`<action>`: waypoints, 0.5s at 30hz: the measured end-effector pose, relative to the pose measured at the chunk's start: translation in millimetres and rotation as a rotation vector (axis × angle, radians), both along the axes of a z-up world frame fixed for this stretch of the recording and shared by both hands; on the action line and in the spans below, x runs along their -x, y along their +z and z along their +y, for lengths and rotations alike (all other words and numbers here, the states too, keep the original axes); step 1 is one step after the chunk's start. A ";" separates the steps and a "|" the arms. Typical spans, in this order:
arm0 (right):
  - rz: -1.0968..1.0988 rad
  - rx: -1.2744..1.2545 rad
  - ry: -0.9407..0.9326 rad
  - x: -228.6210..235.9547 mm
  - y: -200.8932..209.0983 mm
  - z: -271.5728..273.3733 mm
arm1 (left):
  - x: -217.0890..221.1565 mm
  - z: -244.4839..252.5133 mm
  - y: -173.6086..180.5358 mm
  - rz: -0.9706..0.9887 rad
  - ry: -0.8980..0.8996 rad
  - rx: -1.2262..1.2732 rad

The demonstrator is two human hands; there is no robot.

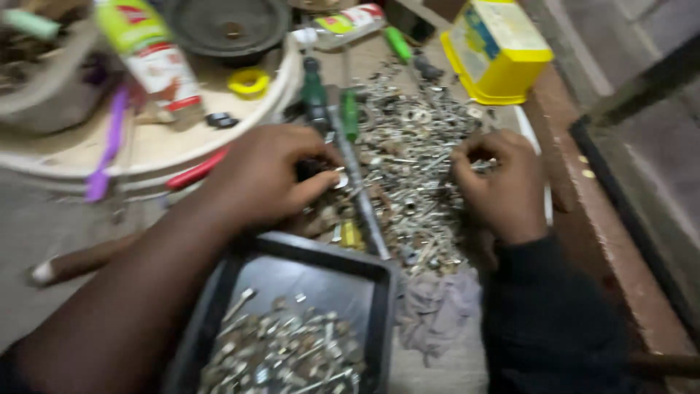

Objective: The person sorts through a large pile of mixed metal fasteners on a table, picking up individual items like bolts, nuts, and washers. They examine the items in their hands and place selected pieces into a black tray positioned in front of them.

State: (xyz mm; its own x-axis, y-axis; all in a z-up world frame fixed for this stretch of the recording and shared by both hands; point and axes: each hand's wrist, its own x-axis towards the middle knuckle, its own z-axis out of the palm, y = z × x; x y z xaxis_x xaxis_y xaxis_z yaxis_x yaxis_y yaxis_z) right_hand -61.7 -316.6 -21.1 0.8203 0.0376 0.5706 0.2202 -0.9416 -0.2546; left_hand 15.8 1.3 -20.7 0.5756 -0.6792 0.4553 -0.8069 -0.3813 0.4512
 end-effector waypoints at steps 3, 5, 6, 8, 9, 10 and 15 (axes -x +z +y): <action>0.114 -0.120 0.213 6.8 34.3 43.4 | 2.2 1.0 5.2 -0.005 -0.037 0.065; 0.083 -0.042 0.321 -0.4 44.4 67.4 | 8.9 3.1 13.0 0.045 -0.007 0.110; 0.047 0.042 0.412 -4.5 50.5 77.8 | 10.4 2.1 17.4 0.092 0.004 0.161; -0.009 0.101 0.509 -16.4 53.7 86.8 | 7.0 1.1 12.7 0.068 0.017 0.216; -0.063 0.160 0.594 -23.1 55.1 91.0 | 4.2 0.2 10.1 0.046 0.018 0.272; -0.066 0.157 0.603 -24.9 53.2 92.3 | 3.7 -0.2 10.1 0.044 0.027 0.269; -0.130 0.142 0.608 -29.0 41.8 90.9 | 2.8 -2.0 7.5 0.010 0.002 0.306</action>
